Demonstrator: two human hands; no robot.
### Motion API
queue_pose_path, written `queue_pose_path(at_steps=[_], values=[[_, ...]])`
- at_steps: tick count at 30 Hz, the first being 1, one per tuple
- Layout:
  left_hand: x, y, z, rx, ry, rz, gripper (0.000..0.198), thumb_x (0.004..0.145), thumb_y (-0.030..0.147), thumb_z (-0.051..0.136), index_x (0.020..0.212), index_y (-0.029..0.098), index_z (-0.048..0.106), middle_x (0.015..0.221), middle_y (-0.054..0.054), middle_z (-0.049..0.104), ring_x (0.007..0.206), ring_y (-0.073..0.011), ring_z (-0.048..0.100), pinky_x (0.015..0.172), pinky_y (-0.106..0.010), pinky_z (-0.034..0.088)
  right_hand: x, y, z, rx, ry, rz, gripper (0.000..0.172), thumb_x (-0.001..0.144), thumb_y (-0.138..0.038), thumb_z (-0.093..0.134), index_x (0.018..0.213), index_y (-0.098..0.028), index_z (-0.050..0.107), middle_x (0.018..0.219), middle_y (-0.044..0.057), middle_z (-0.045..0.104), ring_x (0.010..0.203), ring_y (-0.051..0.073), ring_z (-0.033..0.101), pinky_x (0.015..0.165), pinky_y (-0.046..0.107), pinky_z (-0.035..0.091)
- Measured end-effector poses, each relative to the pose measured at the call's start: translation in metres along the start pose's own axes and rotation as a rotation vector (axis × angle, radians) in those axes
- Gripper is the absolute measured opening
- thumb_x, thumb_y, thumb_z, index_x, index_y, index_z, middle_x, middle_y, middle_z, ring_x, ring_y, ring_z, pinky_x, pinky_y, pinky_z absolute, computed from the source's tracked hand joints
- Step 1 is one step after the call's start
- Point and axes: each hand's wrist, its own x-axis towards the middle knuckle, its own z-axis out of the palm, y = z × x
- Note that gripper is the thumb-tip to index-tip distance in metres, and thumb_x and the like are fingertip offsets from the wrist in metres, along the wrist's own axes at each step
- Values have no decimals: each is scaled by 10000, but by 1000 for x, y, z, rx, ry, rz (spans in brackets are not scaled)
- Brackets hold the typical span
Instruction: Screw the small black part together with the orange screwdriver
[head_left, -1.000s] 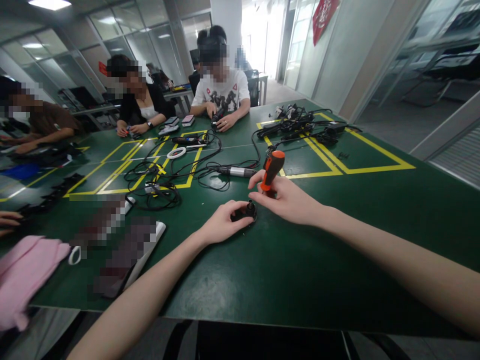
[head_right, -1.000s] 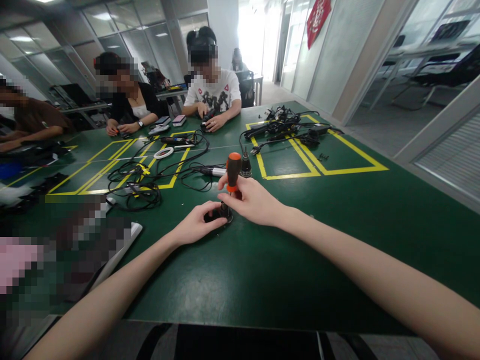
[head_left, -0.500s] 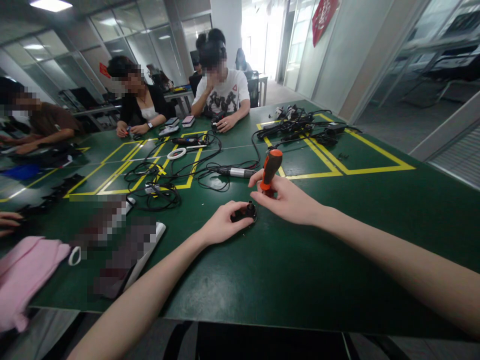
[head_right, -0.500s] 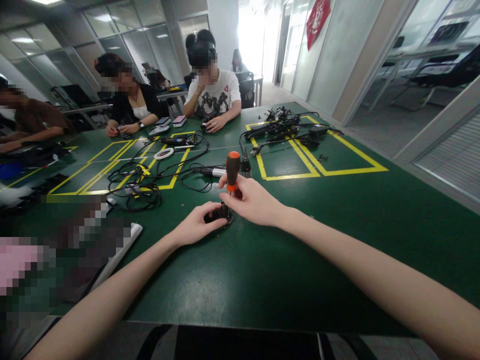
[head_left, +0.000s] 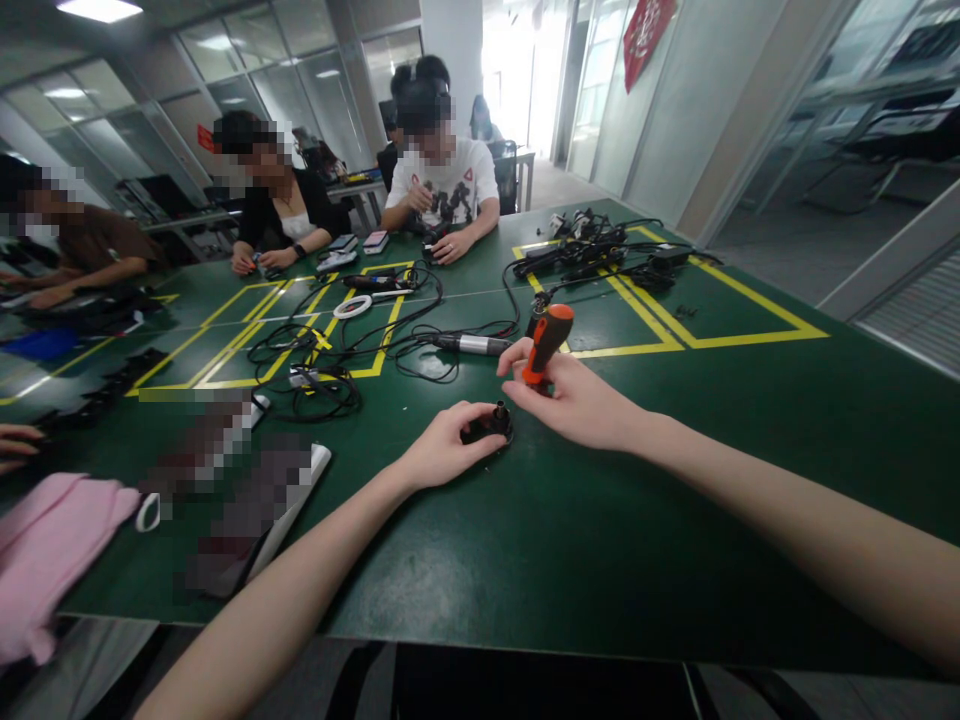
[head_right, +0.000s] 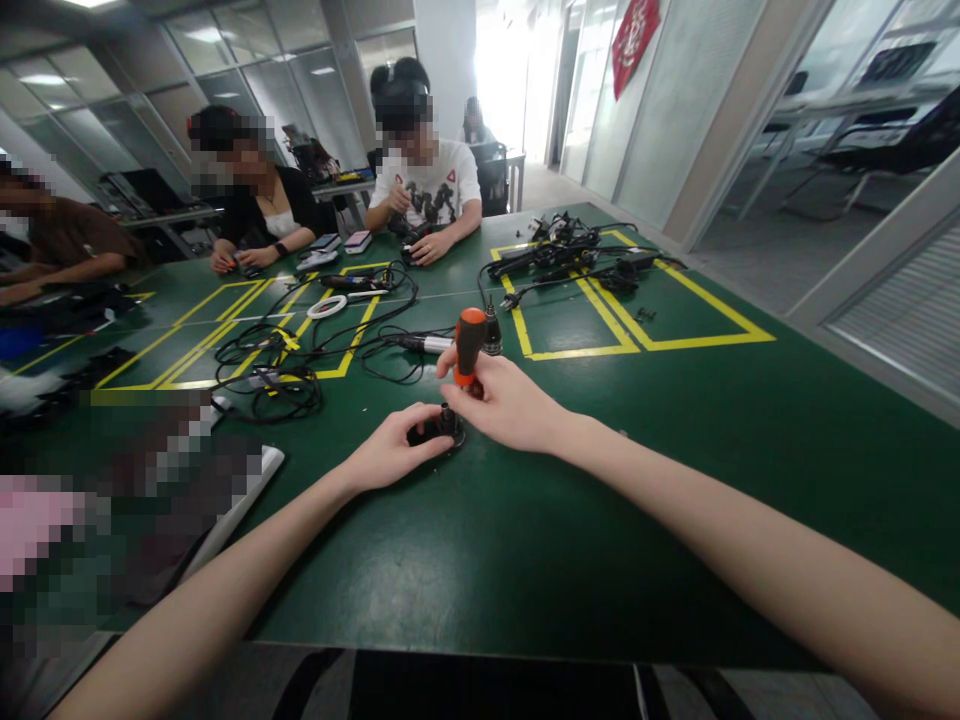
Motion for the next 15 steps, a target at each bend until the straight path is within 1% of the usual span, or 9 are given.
queue_pose_path(at_steps=[2, 4, 8, 11, 13, 15], values=[[0, 0, 0, -5, 2, 5, 365, 924, 377, 720, 1240, 195, 747, 1060, -64, 735, 914, -211, 635, 838, -341, 522, 1, -1, 0, -18, 5, -2, 112, 934, -312, 566, 991, -218, 548, 738, -35, 525, 640, 153, 486, 657, 311, 381], [0, -1, 0, -10, 2, 7, 364, 922, 377, 721, 1236, 195, 748, 1066, -62, 737, 917, -209, 635, 840, -339, 520, 0, -1, 0, -16, 10, -6, 106, 931, -286, 560, 1012, -219, 544, 718, -52, 489, 612, 142, 450, 642, 306, 364], [0, 0, 0, -2, 0, 7, 354, 926, 373, 719, 1232, 198, 747, 1066, -60, 738, 918, -208, 636, 843, -339, 523, -1, -2, 1, 58, 5, 15, 237, 857, -204, 568, 1086, -222, 511, 703, -75, 459, 604, 138, 433, 641, 305, 360], [0, 0, 0, 4, 4, 11, 357, 927, 374, 719, 1234, 193, 745, 1062, -65, 734, 907, -207, 634, 836, -338, 525, -2, -2, 0, 93, -8, 41, 297, 792, -173, 579, 1074, -227, 504, 714, -75, 463, 609, 135, 432, 630, 299, 354], [0, 0, 0, 2, 1, 12, 359, 928, 374, 718, 1237, 191, 745, 1062, -65, 734, 907, -206, 634, 836, -336, 526, -2, -2, 0, 90, -11, 36, 239, 805, -183, 564, 1033, -231, 507, 707, -72, 458, 617, 137, 435, 640, 300, 355], [0, -1, 0, -3, -1, 13, 358, 929, 370, 717, 1239, 192, 747, 1067, -65, 737, 912, -205, 634, 835, -332, 526, -1, -1, 0, 83, 1, 16, 147, 856, -217, 536, 1001, -231, 513, 695, -70, 449, 632, 143, 441, 666, 307, 364]])
